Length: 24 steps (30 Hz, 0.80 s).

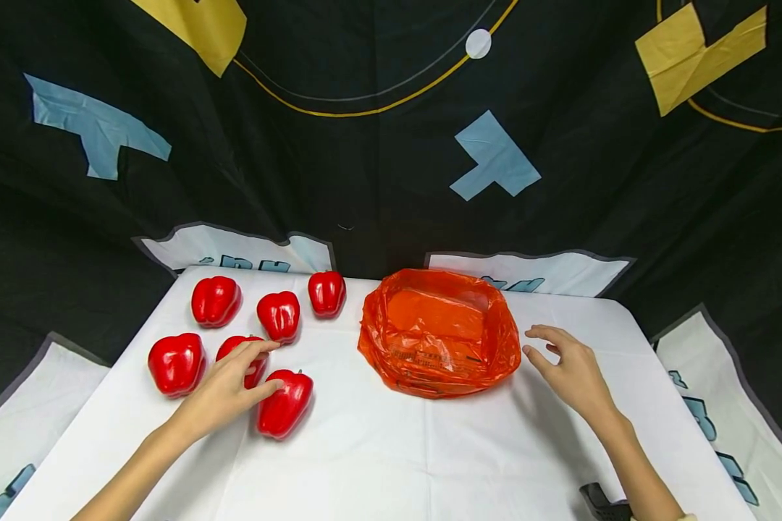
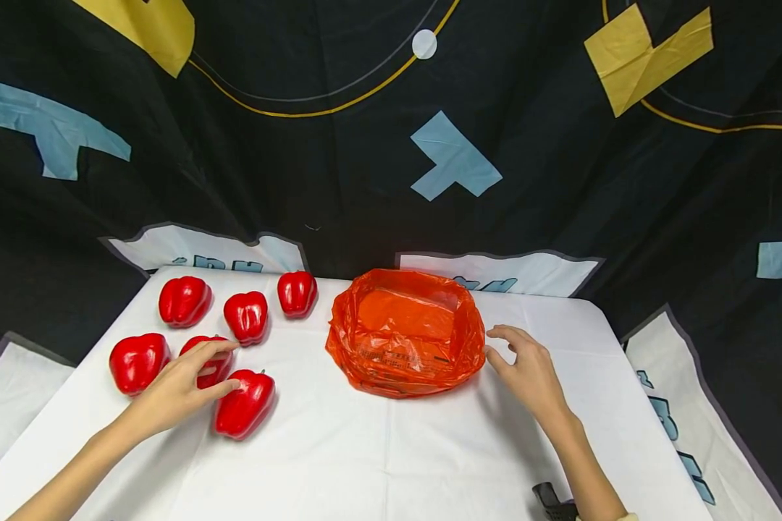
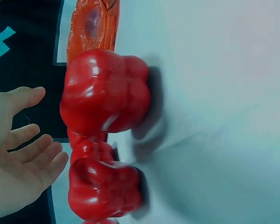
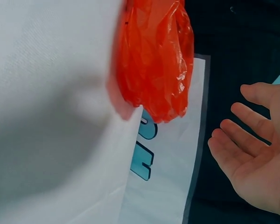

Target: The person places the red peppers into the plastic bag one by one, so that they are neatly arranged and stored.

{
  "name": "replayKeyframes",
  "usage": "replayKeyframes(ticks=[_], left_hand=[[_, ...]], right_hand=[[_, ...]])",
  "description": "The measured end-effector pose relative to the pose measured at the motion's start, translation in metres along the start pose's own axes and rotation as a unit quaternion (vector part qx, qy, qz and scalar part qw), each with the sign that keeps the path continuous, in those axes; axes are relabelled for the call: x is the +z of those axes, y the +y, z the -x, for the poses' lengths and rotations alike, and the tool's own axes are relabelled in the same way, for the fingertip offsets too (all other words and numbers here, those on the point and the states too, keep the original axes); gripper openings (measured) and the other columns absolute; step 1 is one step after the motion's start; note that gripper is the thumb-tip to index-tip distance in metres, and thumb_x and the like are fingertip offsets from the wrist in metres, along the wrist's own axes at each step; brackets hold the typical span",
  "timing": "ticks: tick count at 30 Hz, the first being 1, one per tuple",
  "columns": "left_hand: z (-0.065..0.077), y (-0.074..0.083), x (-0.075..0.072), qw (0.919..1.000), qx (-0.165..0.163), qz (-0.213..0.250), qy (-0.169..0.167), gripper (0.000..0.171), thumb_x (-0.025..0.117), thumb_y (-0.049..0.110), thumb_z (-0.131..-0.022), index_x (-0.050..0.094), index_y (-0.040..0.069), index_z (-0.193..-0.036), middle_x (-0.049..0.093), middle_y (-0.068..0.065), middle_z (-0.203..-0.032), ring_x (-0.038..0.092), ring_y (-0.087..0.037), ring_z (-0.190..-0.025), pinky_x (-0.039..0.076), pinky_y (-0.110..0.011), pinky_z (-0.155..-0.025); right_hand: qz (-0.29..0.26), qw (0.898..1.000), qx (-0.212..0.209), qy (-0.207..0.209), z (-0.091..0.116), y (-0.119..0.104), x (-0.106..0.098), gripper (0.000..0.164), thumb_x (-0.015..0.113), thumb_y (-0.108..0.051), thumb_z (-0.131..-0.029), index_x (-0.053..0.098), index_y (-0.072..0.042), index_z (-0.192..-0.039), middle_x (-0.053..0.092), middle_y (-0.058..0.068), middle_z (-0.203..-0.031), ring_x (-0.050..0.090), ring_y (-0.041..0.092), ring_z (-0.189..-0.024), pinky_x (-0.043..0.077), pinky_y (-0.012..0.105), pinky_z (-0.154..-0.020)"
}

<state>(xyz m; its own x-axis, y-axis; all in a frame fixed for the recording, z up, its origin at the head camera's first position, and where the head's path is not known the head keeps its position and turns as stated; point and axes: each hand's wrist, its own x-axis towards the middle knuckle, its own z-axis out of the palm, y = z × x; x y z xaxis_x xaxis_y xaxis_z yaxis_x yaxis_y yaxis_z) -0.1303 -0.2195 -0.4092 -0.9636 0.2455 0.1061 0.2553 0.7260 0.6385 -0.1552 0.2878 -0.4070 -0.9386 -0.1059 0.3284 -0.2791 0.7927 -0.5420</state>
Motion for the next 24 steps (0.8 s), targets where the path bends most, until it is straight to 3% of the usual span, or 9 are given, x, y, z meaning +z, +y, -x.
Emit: replayKeyframes(ticks=[8,20,24], left_hand=[[0.004,-0.006,0.006,0.9998,-0.018,0.004,-0.012,0.068,0.084,0.024,-0.081,0.053,0.001,-0.136,0.054,-0.022,-0.131,0.052,-0.043,-0.116,0.059,-0.050,-0.075],[0.010,-0.012,0.014,0.9998,-0.007,0.015,-0.011,0.066,0.083,0.026,-0.082,0.054,0.000,-0.135,0.051,-0.025,-0.136,0.054,-0.042,-0.116,0.059,-0.048,-0.079],[0.012,-0.012,0.014,0.9997,-0.008,0.020,-0.010,0.064,0.083,0.025,-0.082,0.055,0.000,-0.134,0.054,-0.023,-0.133,0.058,-0.040,-0.110,0.059,-0.047,-0.079]], right_hand=[[-0.023,1.000,0.005,0.007,0.001,0.006,0.010,0.031,0.071,-0.007,-0.092,0.067,0.000,-0.121,0.065,0.019,-0.122,0.060,0.038,-0.114,0.053,0.053,-0.088],[-0.091,0.994,0.050,0.017,0.004,0.012,0.028,0.034,0.072,-0.006,-0.091,0.066,0.005,-0.122,0.066,0.021,-0.121,0.064,0.040,-0.111,0.052,0.046,-0.088],[-0.123,0.989,0.078,0.012,0.006,0.015,0.034,0.035,0.073,-0.008,-0.092,0.065,0.006,-0.123,0.066,0.022,-0.123,0.063,0.038,-0.114,0.053,0.035,-0.088]])
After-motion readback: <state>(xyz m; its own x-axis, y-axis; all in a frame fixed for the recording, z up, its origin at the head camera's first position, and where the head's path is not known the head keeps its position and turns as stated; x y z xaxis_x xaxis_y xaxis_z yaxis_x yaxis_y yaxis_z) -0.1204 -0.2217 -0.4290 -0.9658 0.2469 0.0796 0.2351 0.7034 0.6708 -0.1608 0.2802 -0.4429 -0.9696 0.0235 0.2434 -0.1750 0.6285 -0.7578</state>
